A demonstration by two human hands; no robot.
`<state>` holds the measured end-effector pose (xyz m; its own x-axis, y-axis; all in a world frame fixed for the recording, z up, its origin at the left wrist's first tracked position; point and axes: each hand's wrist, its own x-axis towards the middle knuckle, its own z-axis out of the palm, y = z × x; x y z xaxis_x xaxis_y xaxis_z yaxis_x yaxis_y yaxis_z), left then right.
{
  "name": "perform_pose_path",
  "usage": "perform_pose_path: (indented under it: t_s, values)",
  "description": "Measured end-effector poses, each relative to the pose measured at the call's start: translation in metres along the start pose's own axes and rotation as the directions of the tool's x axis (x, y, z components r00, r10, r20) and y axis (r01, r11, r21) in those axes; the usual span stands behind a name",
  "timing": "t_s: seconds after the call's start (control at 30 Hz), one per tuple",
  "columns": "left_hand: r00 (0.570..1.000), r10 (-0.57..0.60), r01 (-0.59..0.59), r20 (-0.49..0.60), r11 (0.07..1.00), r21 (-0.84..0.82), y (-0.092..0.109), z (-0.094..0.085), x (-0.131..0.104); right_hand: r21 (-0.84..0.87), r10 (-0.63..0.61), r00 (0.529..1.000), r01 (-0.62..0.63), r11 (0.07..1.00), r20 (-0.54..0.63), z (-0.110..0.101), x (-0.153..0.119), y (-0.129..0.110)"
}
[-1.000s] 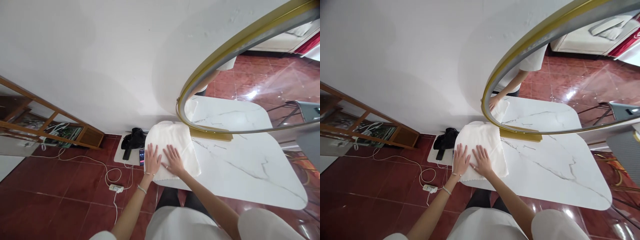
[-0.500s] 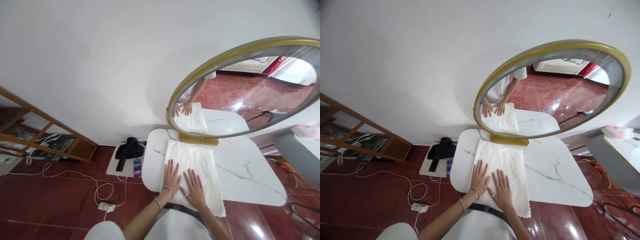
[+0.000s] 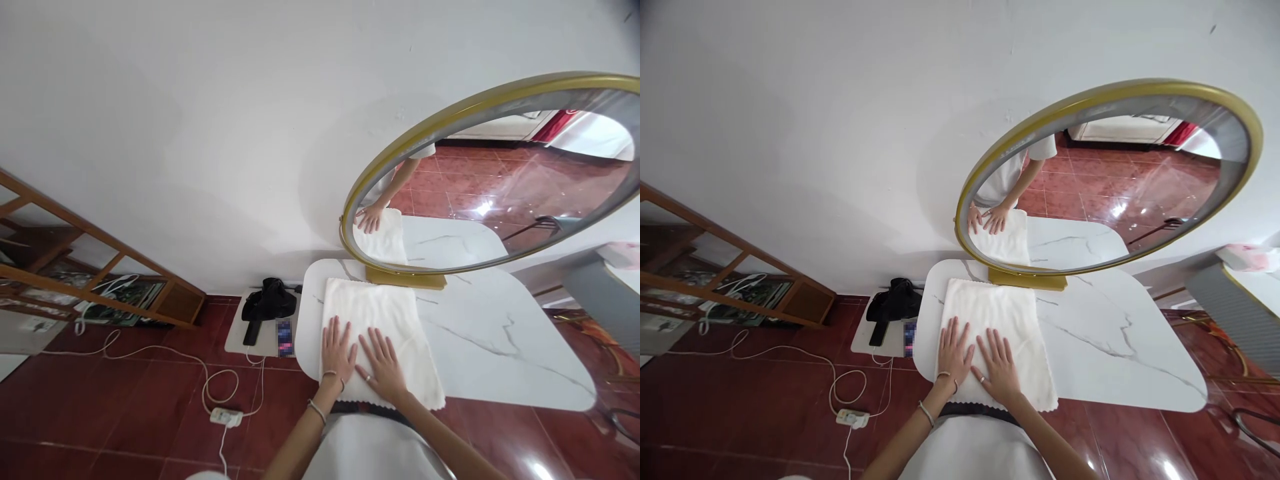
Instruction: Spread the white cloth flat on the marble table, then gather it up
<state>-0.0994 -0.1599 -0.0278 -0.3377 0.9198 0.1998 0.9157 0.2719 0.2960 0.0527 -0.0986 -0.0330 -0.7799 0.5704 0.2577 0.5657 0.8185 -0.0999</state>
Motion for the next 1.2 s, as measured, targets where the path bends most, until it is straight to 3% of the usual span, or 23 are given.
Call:
perform_pose_path:
  t_s: [0.2, 0.37, 0.53, 0.8, 0.9, 0.97, 1.03, 1.1, 1.2]
  values:
    - [0.983, -0.152, 0.161, -0.099, 0.983, 0.087, -0.035, -0.008, -0.009, 0.092, -0.139, 0.99, 0.135, 0.987, 0.037, 0.012, 0.038, -0.025]
    - [0.973, -0.184, 0.202, -0.142, 0.971, 0.128, -0.037, -0.007, -0.009, 0.144, -0.179, 0.983, 0.171, 0.975, 0.047, 0.013, 0.048, -0.027]
    - [0.99, -0.099, 0.11, -0.096, 0.987, 0.114, -0.007, 0.011, 0.004, 0.137, -0.1, 0.994, 0.092, 0.986, 0.05, 0.005, 0.025, 0.006]
    - [0.989, 0.11, -0.104, 0.103, 0.993, -0.056, 0.077, 0.044, 0.024, 0.169, 0.175, 0.979, -0.19, 0.967, 0.1, -0.011, -0.043, 0.086]
    - [0.982, 0.049, -0.018, 0.184, 0.985, -0.171, 0.097, 0.041, 0.043, 0.248, 0.29, 0.943, -0.323, 0.913, 0.161, -0.022, -0.057, 0.105]
    - [0.971, -0.148, 0.189, 0.186, 0.956, -0.224, 0.103, 0.035, 0.068, 0.311, 0.346, 0.918, -0.393, 0.865, 0.197, -0.028, -0.059, 0.112]
    - [0.925, -0.321, 0.369, 0.202, 0.886, -0.28, 0.104, 0.027, 0.099, 0.359, 0.395, 0.892, -0.451, 0.817, 0.221, -0.03, -0.056, 0.116]
    - [0.901, -0.349, 0.423, 0.258, 0.839, -0.341, 0.101, 0.019, 0.129, 0.381, 0.448, 0.866, -0.5, 0.778, 0.223, -0.028, -0.05, 0.119]
    - [0.915, -0.268, 0.379, 0.301, 0.829, -0.411, 0.098, 0.009, 0.157, 0.407, 0.505, 0.839, -0.541, 0.736, 0.202, -0.021, -0.039, 0.127]
